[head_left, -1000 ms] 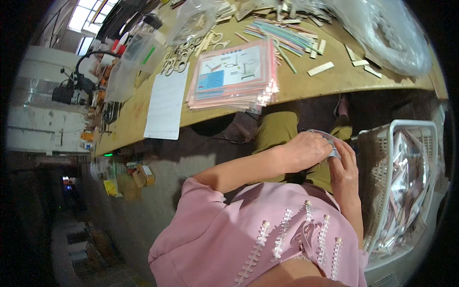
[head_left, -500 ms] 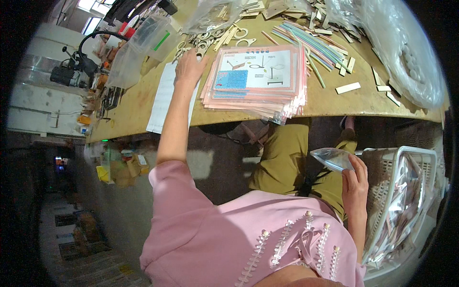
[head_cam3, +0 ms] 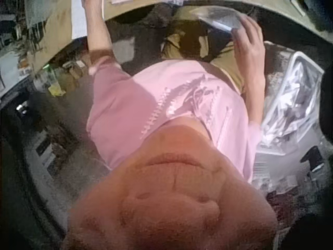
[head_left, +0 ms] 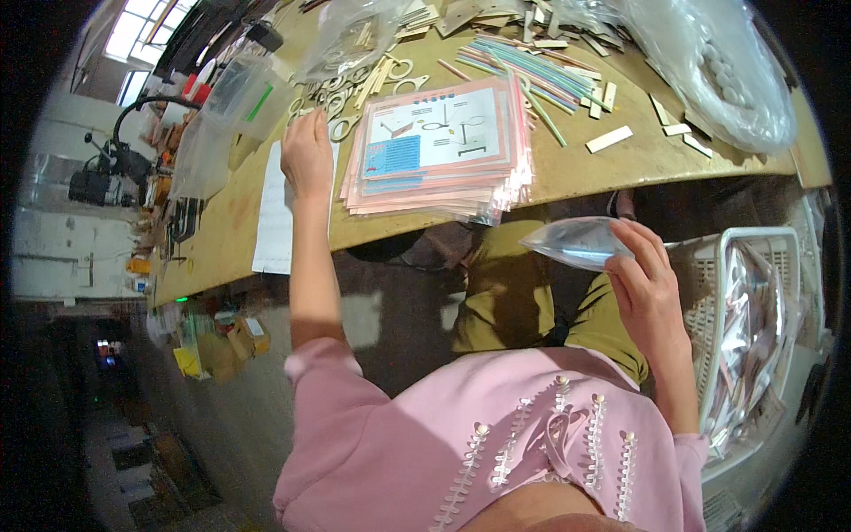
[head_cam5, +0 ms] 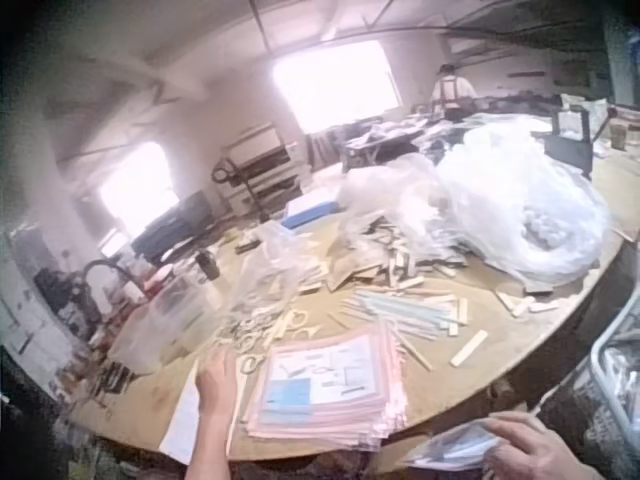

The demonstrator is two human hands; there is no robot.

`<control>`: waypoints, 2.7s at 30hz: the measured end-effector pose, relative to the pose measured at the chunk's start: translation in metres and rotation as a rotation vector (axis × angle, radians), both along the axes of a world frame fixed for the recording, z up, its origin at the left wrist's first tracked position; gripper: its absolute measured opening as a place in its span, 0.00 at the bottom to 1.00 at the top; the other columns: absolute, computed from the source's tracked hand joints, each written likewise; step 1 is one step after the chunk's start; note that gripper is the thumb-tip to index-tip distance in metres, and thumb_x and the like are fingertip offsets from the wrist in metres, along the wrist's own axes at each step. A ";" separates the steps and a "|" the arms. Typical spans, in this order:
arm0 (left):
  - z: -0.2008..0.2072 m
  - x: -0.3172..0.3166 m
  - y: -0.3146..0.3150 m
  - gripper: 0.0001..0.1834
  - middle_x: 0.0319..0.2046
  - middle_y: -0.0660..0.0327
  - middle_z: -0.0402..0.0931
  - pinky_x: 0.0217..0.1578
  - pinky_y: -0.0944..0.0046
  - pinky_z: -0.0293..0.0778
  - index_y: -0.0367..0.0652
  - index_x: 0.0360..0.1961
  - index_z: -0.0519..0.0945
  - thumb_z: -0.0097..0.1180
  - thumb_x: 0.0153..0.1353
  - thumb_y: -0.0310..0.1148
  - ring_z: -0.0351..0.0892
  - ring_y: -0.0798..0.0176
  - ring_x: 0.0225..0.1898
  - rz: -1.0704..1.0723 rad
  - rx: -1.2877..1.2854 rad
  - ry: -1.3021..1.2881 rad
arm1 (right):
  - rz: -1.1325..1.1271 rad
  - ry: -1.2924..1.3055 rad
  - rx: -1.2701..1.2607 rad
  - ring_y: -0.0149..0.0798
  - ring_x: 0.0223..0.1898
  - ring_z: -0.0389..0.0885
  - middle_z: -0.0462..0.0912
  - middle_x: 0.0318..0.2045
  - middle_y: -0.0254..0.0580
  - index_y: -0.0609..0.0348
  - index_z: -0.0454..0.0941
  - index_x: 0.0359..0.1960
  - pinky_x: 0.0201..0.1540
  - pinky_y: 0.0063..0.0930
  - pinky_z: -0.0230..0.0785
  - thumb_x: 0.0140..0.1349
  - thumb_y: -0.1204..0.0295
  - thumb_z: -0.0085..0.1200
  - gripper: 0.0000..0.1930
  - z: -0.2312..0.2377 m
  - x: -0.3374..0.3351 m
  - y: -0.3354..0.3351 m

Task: The person repeatedly picks small wooden craft pieces from a table and places them into small clear plastic bags, then seals the bags and sets them into a white basket. The process is repeated continuously throughout the clip.

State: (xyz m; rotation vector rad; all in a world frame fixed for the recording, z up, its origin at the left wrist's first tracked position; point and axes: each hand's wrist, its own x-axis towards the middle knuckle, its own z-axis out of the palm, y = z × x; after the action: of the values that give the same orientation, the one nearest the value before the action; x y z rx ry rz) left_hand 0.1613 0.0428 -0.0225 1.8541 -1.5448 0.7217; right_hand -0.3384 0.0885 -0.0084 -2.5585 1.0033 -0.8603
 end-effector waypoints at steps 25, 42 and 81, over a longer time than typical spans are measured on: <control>-0.011 -0.001 -0.151 0.13 0.38 0.43 0.86 0.48 0.44 0.80 0.40 0.37 0.85 0.65 0.60 0.40 0.85 0.40 0.45 0.094 0.622 0.054 | -0.097 -0.036 0.103 0.59 0.60 0.79 0.81 0.56 0.57 0.68 0.78 0.33 0.59 0.46 0.77 0.55 0.83 0.64 0.07 -0.014 -0.034 0.009; 0.052 -0.173 -0.044 0.09 0.38 0.59 0.88 0.42 0.68 0.80 0.41 0.47 0.83 0.65 0.67 0.27 0.85 0.70 0.38 -0.837 0.462 1.211 | -0.043 -0.118 0.101 0.60 0.61 0.77 0.79 0.57 0.56 0.65 0.76 0.33 0.58 0.48 0.76 0.55 0.83 0.64 0.08 -0.007 -0.030 -0.002; 0.040 -0.276 -0.016 0.09 0.41 0.65 0.80 0.48 0.68 0.77 0.37 0.50 0.78 0.56 0.70 0.22 0.79 0.73 0.45 -1.095 0.768 0.970 | -0.025 -0.270 0.181 0.61 0.59 0.77 0.78 0.59 0.57 0.67 0.74 0.34 0.60 0.46 0.74 0.56 0.84 0.63 0.09 -0.010 -0.051 -0.024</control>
State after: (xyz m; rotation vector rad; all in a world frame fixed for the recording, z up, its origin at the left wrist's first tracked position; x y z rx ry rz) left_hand -0.1143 0.0268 0.0171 1.0674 -1.8063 -1.2065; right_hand -0.3895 0.0649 -0.0185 -2.2135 0.9821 -1.0376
